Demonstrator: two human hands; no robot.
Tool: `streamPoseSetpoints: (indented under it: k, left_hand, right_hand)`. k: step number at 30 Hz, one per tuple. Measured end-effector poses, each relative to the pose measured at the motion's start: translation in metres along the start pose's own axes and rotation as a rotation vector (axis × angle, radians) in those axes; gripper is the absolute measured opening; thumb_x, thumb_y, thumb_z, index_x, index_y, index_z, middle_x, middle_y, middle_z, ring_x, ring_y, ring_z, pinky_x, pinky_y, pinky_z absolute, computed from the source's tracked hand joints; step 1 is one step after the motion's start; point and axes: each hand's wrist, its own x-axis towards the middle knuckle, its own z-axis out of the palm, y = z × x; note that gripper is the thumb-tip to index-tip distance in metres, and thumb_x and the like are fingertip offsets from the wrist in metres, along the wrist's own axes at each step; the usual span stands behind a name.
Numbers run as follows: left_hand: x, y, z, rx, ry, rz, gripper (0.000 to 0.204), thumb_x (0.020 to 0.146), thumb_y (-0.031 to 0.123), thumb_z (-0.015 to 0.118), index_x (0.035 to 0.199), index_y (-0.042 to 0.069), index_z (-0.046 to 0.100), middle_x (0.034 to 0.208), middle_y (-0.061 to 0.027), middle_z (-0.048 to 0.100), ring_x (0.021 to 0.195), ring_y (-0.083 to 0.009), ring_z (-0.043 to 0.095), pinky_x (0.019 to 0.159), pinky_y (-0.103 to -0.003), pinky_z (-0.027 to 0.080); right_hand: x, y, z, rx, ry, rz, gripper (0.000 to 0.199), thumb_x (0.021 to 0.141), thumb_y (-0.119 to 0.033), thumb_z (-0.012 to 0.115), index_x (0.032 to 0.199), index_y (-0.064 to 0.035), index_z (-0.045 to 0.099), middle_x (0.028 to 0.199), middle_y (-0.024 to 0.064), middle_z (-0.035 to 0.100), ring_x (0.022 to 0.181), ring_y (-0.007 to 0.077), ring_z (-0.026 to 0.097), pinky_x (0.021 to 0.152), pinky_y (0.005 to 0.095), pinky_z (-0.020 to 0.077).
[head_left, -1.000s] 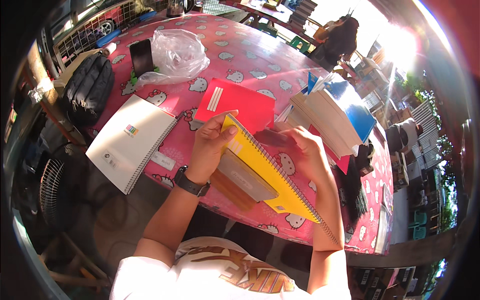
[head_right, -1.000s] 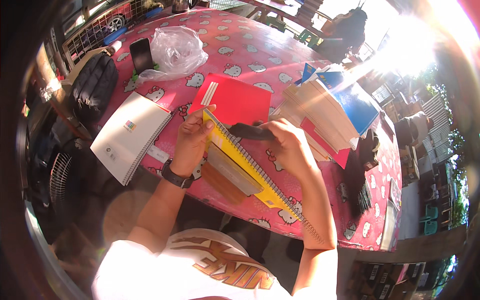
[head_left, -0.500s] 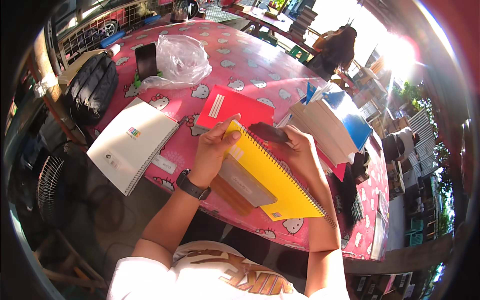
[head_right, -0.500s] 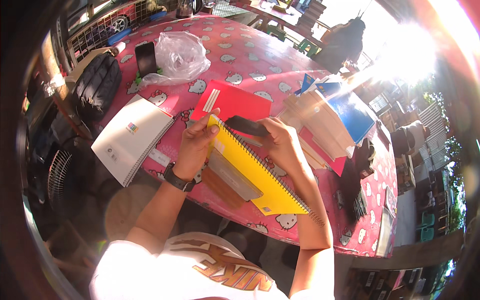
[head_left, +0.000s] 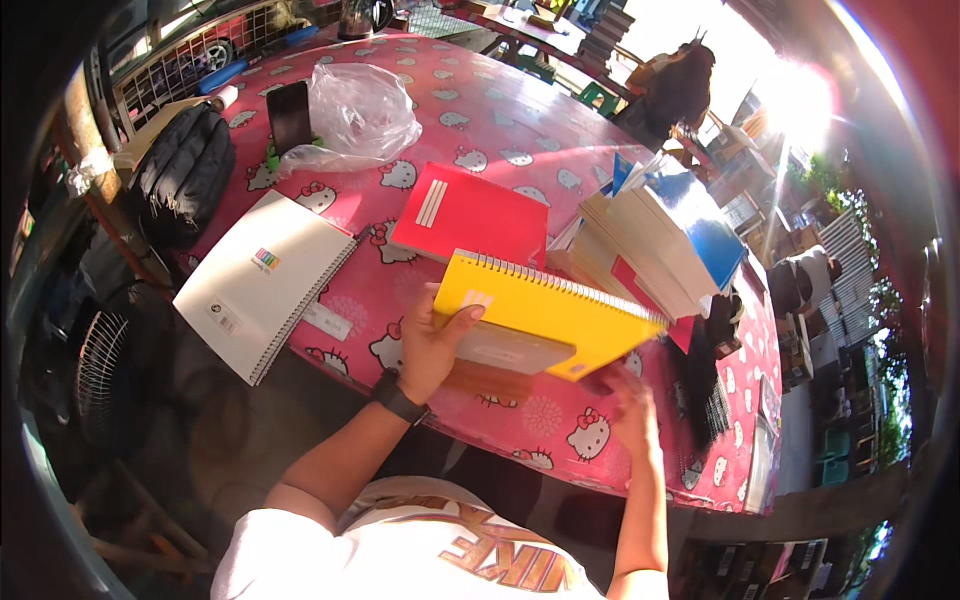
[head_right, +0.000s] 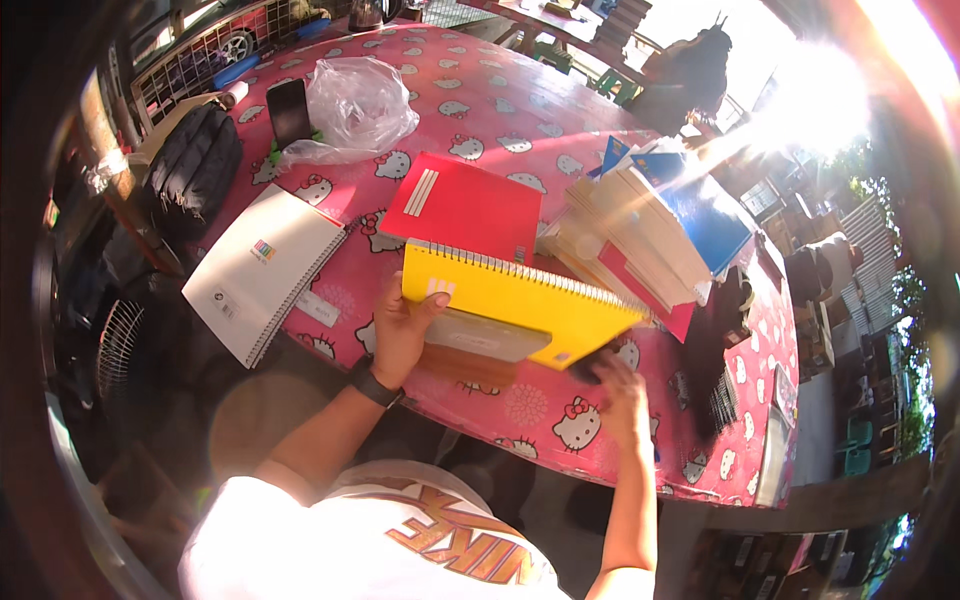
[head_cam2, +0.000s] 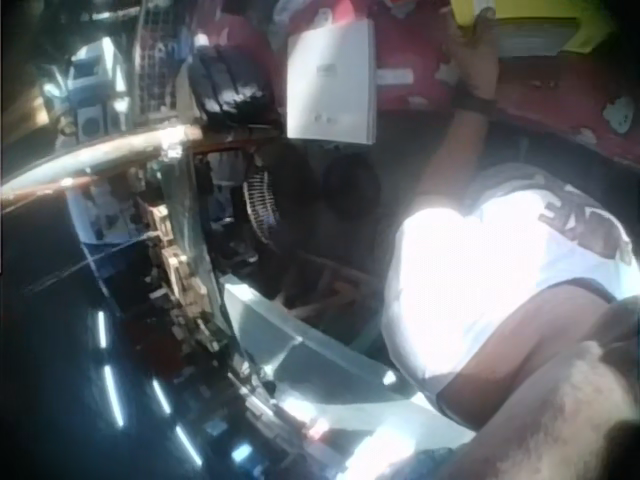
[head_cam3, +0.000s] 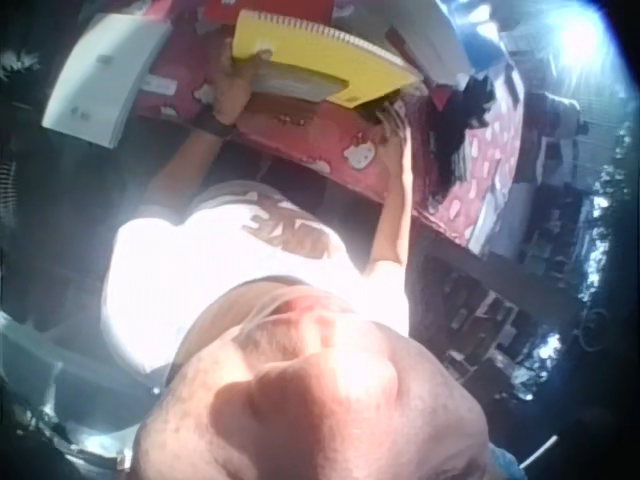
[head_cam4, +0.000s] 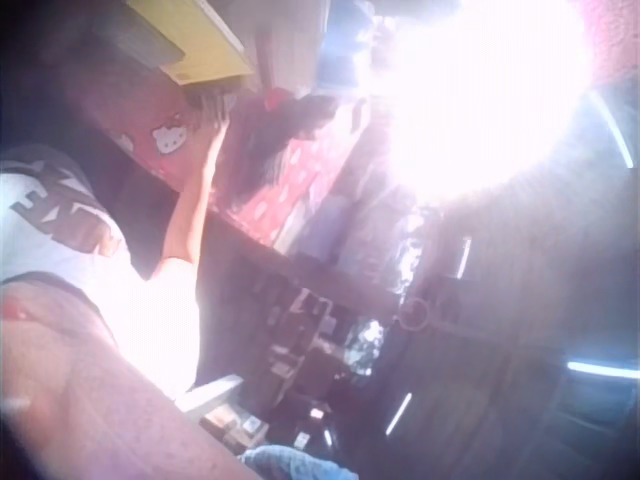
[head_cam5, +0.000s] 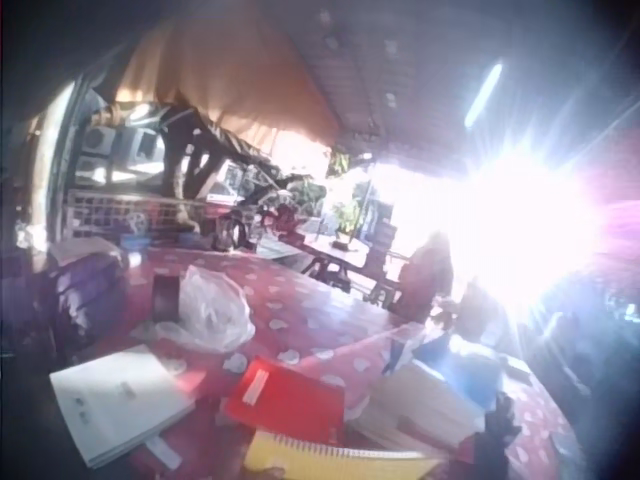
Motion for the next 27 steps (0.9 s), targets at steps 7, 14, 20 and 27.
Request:
streamPoseSetpoints:
  k: [7, 14, 20, 27]
  left_hand:
    - [0.005, 0.031, -0.004, -0.188, 0.021, 0.064, 0.022, 0.086, 0.012, 0.065, 0.104, 0.003, 0.056, 0.098, -0.0006, 0.058, 0.089, -0.0080, 0.052, 0.081, -0.024, 0.042]
    - [0.022, 0.054, -0.014, 0.010, -0.112, 0.101, 0.017, 0.083, 0.005, 0.067, 0.099, 0.003, 0.061, 0.096, -0.0019, 0.059, 0.085, -0.0077, 0.053, 0.077, -0.024, 0.043]
    - [0.024, 0.055, -0.027, -0.023, -0.181, 0.112, 0.017, 0.082, 0.001, 0.067, 0.098, 0.001, 0.062, 0.096, -0.0033, 0.060, 0.085, -0.0079, 0.054, 0.077, -0.023, 0.044]
    - [0.027, 0.055, -0.020, -0.109, -0.177, 0.149, 0.017, 0.082, -0.003, 0.065, 0.098, 0.000, 0.063, 0.095, -0.0048, 0.060, 0.087, -0.0097, 0.058, 0.078, -0.024, 0.046]
  right_hand:
    - [0.086, -0.098, -0.103, 0.446, 0.663, -0.018, 0.020, 0.076, -0.001, 0.064, 0.096, -0.0003, 0.063, 0.096, 0.0095, 0.064, 0.089, 0.0214, 0.060, 0.083, 0.0327, 0.0454]
    - [0.168, -0.192, -0.065, 0.423, 0.063, -0.414, 0.023, 0.075, -0.007, 0.068, 0.096, -0.0050, 0.058, 0.085, 0.0100, 0.063, 0.087, 0.0297, 0.059, 0.076, 0.0399, 0.0455]
    - [0.173, -0.198, -0.068, 0.424, -0.079, -0.465, 0.025, 0.075, -0.003, 0.065, 0.099, -0.0035, 0.060, 0.088, 0.0118, 0.064, 0.082, 0.0297, 0.059, 0.072, 0.0408, 0.0472]
    - [0.173, -0.197, -0.066, 0.352, -0.003, -0.564, 0.035, 0.072, 0.000, 0.065, 0.106, -0.0035, 0.059, 0.092, 0.0113, 0.063, 0.086, 0.0299, 0.055, 0.074, 0.0398, 0.0480]
